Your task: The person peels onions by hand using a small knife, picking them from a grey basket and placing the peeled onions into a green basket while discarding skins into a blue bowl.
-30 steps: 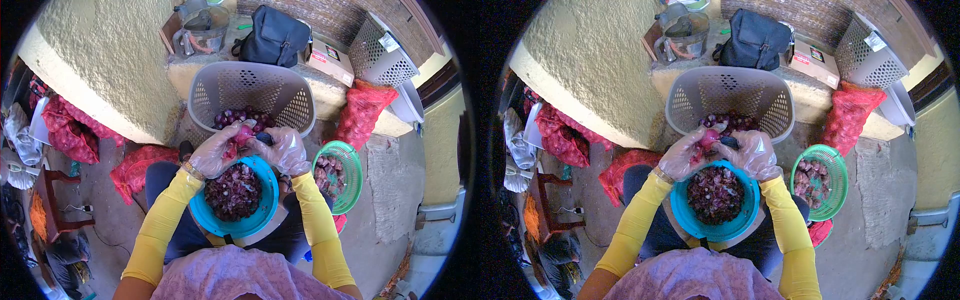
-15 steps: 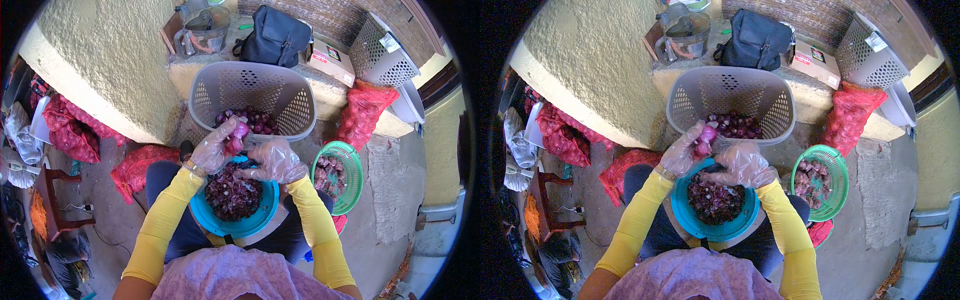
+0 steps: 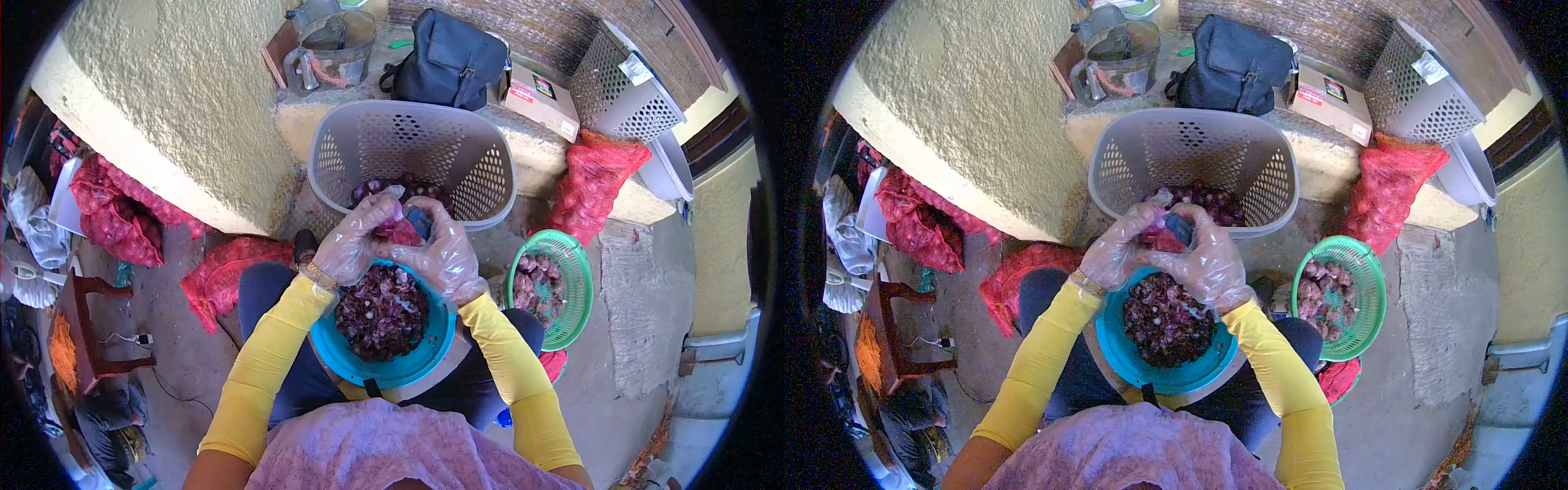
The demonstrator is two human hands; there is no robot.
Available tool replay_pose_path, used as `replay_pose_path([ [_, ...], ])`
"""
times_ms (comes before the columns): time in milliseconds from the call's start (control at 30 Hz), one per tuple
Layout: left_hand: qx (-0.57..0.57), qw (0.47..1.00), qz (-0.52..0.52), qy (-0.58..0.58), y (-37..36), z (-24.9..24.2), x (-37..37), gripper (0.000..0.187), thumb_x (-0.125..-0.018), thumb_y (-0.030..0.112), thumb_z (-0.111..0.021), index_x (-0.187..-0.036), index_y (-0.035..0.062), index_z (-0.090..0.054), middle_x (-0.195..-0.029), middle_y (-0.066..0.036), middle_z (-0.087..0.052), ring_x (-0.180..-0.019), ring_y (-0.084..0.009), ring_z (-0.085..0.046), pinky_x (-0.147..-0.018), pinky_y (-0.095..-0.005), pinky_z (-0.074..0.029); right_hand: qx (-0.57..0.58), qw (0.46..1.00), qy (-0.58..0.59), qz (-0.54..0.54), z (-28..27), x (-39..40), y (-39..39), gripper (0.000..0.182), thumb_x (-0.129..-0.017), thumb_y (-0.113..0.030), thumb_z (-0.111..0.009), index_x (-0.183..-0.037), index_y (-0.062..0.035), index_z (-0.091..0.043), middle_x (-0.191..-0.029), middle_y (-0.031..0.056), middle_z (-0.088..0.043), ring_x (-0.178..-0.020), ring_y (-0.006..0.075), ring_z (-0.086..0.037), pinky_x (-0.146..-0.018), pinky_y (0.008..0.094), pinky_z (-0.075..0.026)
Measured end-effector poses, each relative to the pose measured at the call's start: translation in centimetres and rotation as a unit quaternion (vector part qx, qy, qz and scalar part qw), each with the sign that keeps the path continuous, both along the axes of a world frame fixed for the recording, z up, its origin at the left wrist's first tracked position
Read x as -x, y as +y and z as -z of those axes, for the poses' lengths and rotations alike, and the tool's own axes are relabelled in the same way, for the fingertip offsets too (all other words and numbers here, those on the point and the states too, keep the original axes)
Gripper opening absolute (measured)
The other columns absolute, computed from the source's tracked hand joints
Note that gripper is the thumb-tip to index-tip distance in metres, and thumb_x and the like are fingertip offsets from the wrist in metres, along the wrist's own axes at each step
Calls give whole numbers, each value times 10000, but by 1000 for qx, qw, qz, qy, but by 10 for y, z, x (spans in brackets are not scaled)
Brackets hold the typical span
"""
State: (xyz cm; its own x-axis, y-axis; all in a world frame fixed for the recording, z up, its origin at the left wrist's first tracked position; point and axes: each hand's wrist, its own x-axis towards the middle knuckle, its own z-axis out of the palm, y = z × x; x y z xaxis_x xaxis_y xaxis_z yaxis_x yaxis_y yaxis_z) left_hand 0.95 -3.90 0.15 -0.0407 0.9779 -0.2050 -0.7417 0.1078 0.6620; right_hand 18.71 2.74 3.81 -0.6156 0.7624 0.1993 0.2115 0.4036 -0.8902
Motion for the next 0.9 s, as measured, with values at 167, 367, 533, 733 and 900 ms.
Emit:
replay_pose_path([
  [167,-53,997,4,-59,7,16,0,422,-1090,214,-594,-1458,19,-520,-1334,-103,-638,-1230,-201,-625,-1066,-378,-537,37,998,42,-4,27,8,7,525,-852,-219,-890,-1264,1,-650,-1051,134,-772,-957,196,-732,-892,357,-573],
  [367,-49,999,11,-3,5,3,2,513,-1065,218,-642,-1495,24,-440,-1362,-117,-617,-1247,-213,-618,-1078,-401,-528,199,972,121,-20,30,6,16,258,-945,-129,-790,-1152,15,-735,-1011,78,-783,-897,120,-695,-850,314,-565],
  [533,-20,998,4,56,5,10,3,553,-1038,238,-687,-1485,46,-423,-1341,-108,-601,-1227,-213,-621,-1055,-410,-544,125,987,99,0,44,-1,22,183,-971,-95,-729,-1118,13,-750,-962,56,-775,-854,101,-666,-813,307,-553],
  [733,5,965,0,262,0,-4,0,436,-1065,260,-645,-1395,13,-502,-1140,-70,-634,-941,-140,-659,-813,-310,-585,145,987,57,-34,37,-6,20,178,-1006,-106,-685,-1160,-27,-726,-944,-20,-717,-810,54,-582,-741,267,-509],
  [900,-35,948,39,314,3,9,1,404,-1078,325,-591,-1343,26,-533,-1074,-74,-655,-904,-147,-661,-680,-313,-567,242,970,32,-13,22,-16,11,191,-990,-117,-696,-1155,-28,-736,-830,-36,-677,-703,47,-558,-641,253,-478],
])
